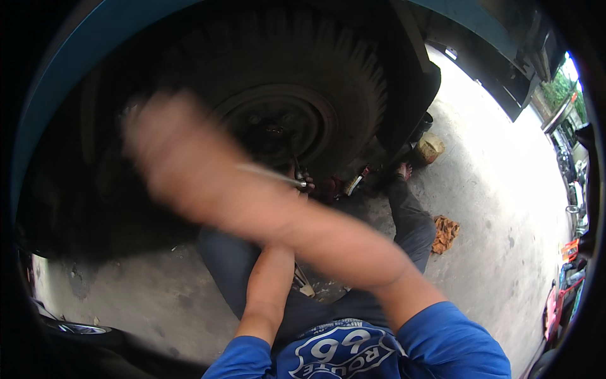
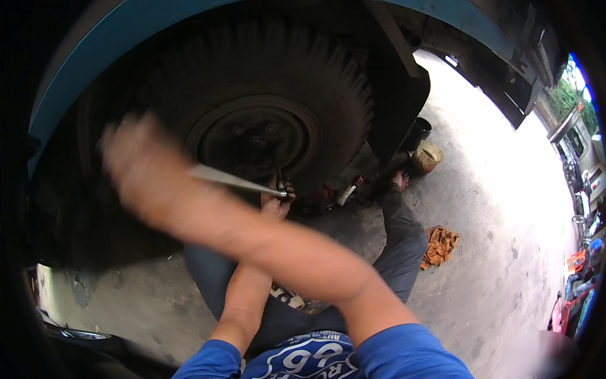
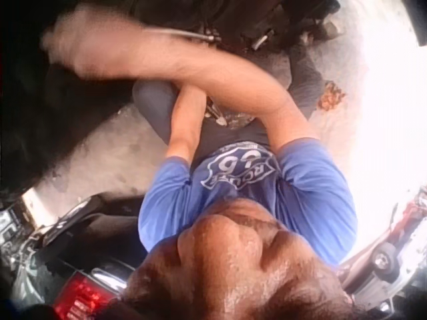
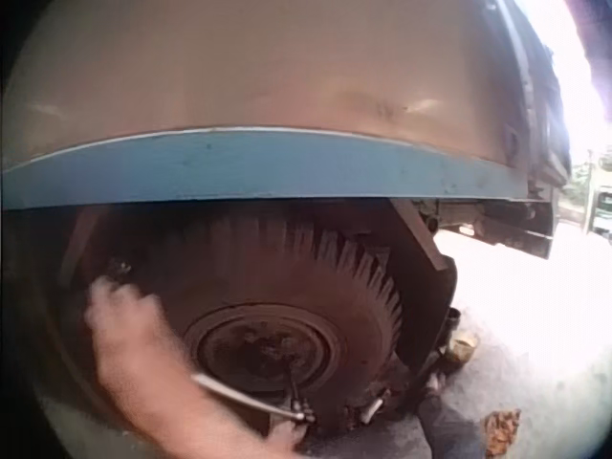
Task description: The person sits under a raised vehicle and uses a long metal wrench to tighten the lug nuts on a wheel. The person systematically rotates the wrench to secure each nut in sequence.
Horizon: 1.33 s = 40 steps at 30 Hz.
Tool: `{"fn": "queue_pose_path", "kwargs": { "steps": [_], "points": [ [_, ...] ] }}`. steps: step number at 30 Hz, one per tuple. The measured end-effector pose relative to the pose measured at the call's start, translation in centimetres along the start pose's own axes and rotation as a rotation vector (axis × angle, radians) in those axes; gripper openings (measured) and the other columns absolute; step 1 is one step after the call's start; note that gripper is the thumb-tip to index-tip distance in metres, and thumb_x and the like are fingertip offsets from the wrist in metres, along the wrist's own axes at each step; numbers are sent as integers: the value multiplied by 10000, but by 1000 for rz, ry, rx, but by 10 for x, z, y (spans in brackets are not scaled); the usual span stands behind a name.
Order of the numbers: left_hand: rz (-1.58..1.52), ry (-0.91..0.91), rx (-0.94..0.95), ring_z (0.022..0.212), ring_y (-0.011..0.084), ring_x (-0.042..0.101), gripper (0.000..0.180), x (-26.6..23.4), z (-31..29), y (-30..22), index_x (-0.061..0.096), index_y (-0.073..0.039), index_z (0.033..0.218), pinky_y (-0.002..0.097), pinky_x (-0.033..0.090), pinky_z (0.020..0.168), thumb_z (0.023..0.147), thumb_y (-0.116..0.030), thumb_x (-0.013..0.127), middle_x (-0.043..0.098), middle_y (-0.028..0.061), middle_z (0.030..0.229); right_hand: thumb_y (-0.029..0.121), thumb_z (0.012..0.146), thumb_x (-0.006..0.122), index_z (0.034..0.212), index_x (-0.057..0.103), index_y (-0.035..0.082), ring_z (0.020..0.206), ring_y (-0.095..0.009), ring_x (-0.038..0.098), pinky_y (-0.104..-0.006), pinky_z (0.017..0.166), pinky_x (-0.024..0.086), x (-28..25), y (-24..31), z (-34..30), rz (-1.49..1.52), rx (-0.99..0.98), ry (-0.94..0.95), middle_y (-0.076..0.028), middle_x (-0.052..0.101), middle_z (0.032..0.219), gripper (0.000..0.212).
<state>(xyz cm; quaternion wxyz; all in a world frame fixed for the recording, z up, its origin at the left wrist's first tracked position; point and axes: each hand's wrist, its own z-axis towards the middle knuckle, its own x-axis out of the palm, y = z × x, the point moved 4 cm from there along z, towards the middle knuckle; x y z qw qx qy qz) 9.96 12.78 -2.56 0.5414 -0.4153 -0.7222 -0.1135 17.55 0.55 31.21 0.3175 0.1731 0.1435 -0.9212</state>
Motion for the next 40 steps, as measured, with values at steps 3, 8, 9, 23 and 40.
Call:
{"fn": "queue_pose_path", "kwargs": {
  "steps": [3,8,9,23,40],
  "points": [
    [-48,-31,-25,571,174,556,378,-7,4,-3,600,-66,909,301,438,477,958,-437,650,570,63,713,114,843,645,1306,504,-64,1207,-441,491,-481,1026,462,53,105,-30,671,264,472,-273,497,1228,515],
    [16,-33,-74,531,164,497,353,-3,11,-5,539,-76,866,305,436,475,1022,-392,541,513,46,664,266,817,733,885,606,85,876,-251,523,-460,835,449,-42,144,-116,805,154,338,-73,488,850,231],
    [-4,-22,-97,529,163,487,349,1,13,-3,527,-76,864,306,439,480,1036,-380,515,502,45,656,318,803,750,829,604,99,836,-246,538,-467,851,457,-77,139,-135,758,135,244,-59,504,828,264],
    [-19,-1,172,538,114,412,302,36,10,13,502,-105,883,279,375,507,1045,-360,486,443,20,694,284,1027,562,989,588,76,639,-158,626,-308,612,577,-257,138,-417,619,2070,-1300,-63,636,795,214],
    [-76,169,111,501,107,379,381,25,13,7,460,-130,943,290,358,482,1013,-499,521,402,-21,636,357,955,689,993,575,132,476,-55,454,-177,398,388,-252,64,-528,373,2630,-712,22,540,666,255]
  ]
}}
